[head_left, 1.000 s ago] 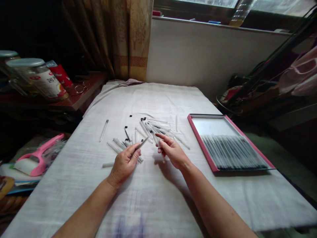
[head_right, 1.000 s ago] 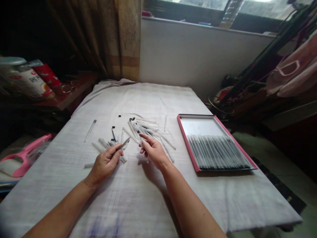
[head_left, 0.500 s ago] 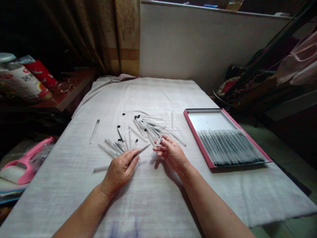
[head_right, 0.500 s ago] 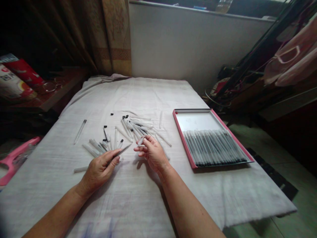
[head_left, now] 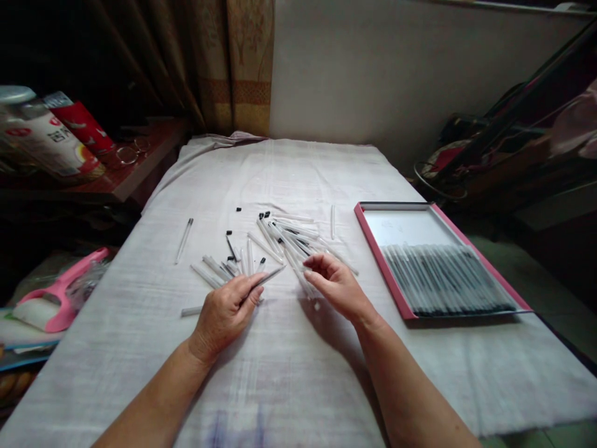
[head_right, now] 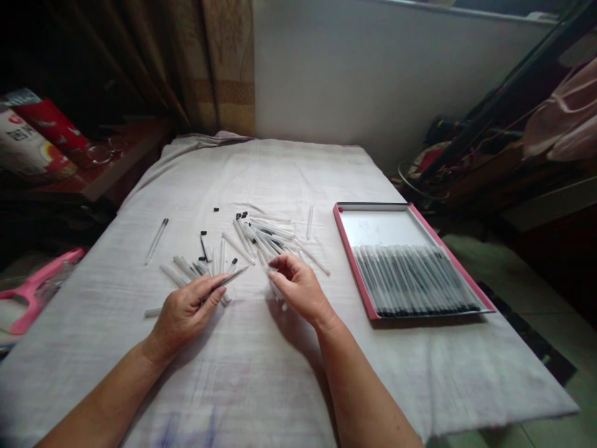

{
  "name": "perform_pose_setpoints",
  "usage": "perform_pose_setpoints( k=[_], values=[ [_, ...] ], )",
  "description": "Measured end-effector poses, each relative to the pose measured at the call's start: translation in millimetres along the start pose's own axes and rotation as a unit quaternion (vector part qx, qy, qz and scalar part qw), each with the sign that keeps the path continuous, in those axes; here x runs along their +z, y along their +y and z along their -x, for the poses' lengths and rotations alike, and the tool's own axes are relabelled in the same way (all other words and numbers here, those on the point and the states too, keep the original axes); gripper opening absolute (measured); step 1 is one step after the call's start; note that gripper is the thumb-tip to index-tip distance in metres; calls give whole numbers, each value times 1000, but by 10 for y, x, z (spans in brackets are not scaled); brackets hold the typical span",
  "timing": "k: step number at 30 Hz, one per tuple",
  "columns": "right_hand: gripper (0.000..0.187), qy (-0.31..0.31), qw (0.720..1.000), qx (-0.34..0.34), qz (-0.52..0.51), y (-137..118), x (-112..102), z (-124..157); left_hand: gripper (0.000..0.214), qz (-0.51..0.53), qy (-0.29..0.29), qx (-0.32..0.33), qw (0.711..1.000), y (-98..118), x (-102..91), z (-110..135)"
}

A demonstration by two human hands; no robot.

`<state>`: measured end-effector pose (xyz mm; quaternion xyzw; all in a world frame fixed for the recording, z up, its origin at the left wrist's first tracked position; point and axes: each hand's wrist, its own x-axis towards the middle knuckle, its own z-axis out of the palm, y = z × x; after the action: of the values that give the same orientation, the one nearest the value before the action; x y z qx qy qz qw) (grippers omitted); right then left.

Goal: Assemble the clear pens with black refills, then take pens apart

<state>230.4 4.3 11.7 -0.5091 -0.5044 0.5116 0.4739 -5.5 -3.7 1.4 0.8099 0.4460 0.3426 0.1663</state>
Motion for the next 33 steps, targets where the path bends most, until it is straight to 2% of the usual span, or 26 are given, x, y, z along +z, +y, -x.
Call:
perform_pose_setpoints(
  k=[3,8,18,22,27,33],
  values=[
    [21,-25,999,-11,31,5,-4,15,31,-25,-19,-4,999,-4,-27,2],
    [20,-26,997,-47,54,-23,3,27,32,-65,-54,-3,996,32,-47,-1],
    [20,-52,992,-55,102,-49,10,53,32,-76,-67,12,995,67,-62,-15],
    [25,-61,992,-42,100,-36,34,63,32,-87,-79,20,993,89,-65,-19],
    [25,-92,994,29,49,10,60,64,32,-80,-90,18,993,95,-56,-13],
    [22,-103,994,41,7,24,66,47,32,-77,-98,36,992,66,-44,0]
  ],
)
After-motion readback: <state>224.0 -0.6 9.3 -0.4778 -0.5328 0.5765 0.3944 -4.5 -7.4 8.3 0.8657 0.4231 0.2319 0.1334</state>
